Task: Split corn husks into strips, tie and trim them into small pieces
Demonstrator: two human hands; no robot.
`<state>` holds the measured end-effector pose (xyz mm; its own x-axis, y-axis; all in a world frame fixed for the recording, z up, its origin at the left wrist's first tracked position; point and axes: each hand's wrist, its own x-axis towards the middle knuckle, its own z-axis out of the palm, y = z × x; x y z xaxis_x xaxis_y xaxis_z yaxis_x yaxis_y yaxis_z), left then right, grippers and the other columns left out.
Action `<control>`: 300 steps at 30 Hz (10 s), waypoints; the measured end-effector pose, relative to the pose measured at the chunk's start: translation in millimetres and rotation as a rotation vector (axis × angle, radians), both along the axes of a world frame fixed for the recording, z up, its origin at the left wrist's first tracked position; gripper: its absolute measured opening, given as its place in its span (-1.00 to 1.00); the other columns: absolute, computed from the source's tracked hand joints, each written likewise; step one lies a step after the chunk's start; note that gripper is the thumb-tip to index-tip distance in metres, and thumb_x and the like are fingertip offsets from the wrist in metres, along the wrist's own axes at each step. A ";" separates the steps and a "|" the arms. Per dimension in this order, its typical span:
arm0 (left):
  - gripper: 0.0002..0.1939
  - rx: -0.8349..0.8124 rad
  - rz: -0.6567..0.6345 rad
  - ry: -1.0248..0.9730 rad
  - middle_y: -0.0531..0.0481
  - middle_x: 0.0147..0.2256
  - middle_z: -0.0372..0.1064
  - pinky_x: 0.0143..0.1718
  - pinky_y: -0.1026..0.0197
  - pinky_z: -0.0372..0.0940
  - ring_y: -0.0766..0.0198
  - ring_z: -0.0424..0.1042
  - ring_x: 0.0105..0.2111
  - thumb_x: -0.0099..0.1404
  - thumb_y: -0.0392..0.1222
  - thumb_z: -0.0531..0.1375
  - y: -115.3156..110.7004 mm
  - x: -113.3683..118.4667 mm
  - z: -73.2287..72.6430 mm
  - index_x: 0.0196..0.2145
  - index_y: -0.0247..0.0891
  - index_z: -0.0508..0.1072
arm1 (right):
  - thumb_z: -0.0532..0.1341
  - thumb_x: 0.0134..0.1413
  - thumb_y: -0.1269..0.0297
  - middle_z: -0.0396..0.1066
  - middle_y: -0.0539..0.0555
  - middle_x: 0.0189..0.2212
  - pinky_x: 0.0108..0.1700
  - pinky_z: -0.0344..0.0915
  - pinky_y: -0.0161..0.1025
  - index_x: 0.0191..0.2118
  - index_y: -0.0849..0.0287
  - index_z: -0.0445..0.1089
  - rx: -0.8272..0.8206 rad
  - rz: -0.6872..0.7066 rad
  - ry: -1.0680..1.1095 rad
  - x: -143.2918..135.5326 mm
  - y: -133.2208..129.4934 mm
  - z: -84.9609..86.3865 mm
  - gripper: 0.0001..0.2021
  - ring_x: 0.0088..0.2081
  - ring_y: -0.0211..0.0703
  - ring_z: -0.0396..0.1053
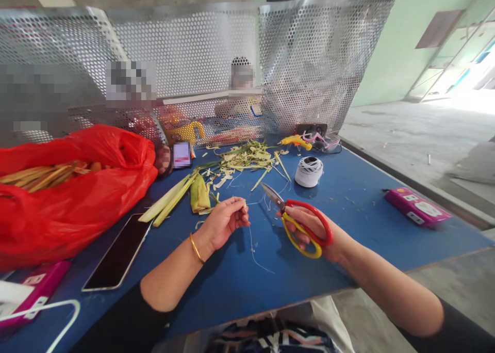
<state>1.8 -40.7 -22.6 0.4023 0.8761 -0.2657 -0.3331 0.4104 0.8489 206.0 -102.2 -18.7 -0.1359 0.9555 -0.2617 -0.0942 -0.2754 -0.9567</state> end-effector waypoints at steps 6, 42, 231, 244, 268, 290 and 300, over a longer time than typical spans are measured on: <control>-0.86 0.016 0.076 0.072 0.06 -0.60 0.36 -0.56 0.35 0.33 0.41 0.35 -0.63 0.02 -0.29 0.31 1.1 -2.7 3.9 -0.54 -0.33 0.39 | 0.19 0.05 0.12 0.39 0.05 -0.57 -0.53 0.16 -0.29 -0.30 0.20 0.41 0.179 -0.055 -1.073 19.0 32.0 1.6 -0.77 -0.54 -0.15 0.36; -0.89 0.436 0.475 0.270 0.06 -0.53 0.35 -0.47 0.34 0.17 0.36 0.27 -0.49 -0.03 -0.19 0.34 -0.8 -15.3 34.9 -0.53 -0.25 0.50 | 0.22 0.03 0.12 0.53 0.06 -0.31 -0.09 0.24 -0.15 -0.29 0.11 0.50 0.773 -0.038 -0.628 -59.1 58.2 41.4 -0.79 -0.21 -0.08 0.42; -0.84 0.061 0.274 0.108 0.08 -0.57 0.39 -0.55 0.38 0.12 0.44 0.32 -0.57 -0.14 -0.20 0.36 0.9 -0.1 -1.1 -0.56 -0.29 0.49 | 0.17 -0.06 0.39 0.41 -0.05 -0.46 -0.23 0.29 -0.21 -0.27 0.11 0.27 0.701 -0.112 -0.406 -62.8 67.9 -6.4 -0.84 -0.38 -0.19 0.38; -0.72 0.028 0.255 0.053 0.14 -0.57 0.38 -0.53 0.38 0.19 0.45 0.31 -0.60 -0.17 -0.23 0.39 2.3 -1.2 -0.6 -0.46 -0.25 0.42 | 0.17 -0.06 0.38 0.40 -0.07 -0.51 -0.25 0.22 -0.23 -0.34 0.14 0.31 0.740 -0.076 -0.536 -59.3 69.1 2.2 -0.91 -0.42 -0.22 0.35; -0.77 0.086 0.024 0.164 0.01 -0.51 0.46 -0.36 0.31 0.26 0.32 0.41 -0.45 -0.11 -0.13 0.39 10.9 -14.0 0.9 -0.47 -0.28 0.51 | 0.20 -0.04 0.53 0.49 -0.03 -0.50 -0.39 0.18 -0.39 -0.43 0.20 0.47 0.717 0.240 -0.753 -46.4 74.8 17.4 -0.86 -0.45 -0.31 0.37; -0.81 0.196 -0.031 0.273 0.03 -0.62 0.32 -0.49 0.33 0.11 0.37 0.22 -0.57 0.03 -0.16 0.26 12.8 -17.7 -2.2 -0.66 -0.27 0.45 | -0.11 0.31 0.44 0.36 0.07 -0.50 0.00 0.17 -0.15 -0.39 0.20 0.38 1.660 0.329 -1.238 -39.5 80.6 11.8 -0.64 -0.39 -0.17 0.23; -0.75 0.133 0.020 0.270 0.03 -0.66 0.25 -0.53 0.30 0.09 0.36 0.17 -0.60 -0.01 -0.15 0.22 9.2 -11.1 0.7 -0.76 -0.23 0.38 | -0.04 0.29 0.41 0.46 0.09 -0.37 0.05 0.19 -0.11 -0.27 0.18 0.43 1.677 0.325 -1.206 -36.5 85.8 3.5 -0.71 -0.28 -0.16 0.35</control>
<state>-9.3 -31.6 -21.9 0.3153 0.9172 -0.2434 -0.0945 0.2856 0.9537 169.5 -16.4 -15.2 -0.7716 0.2941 0.5640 0.4842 0.8465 0.2211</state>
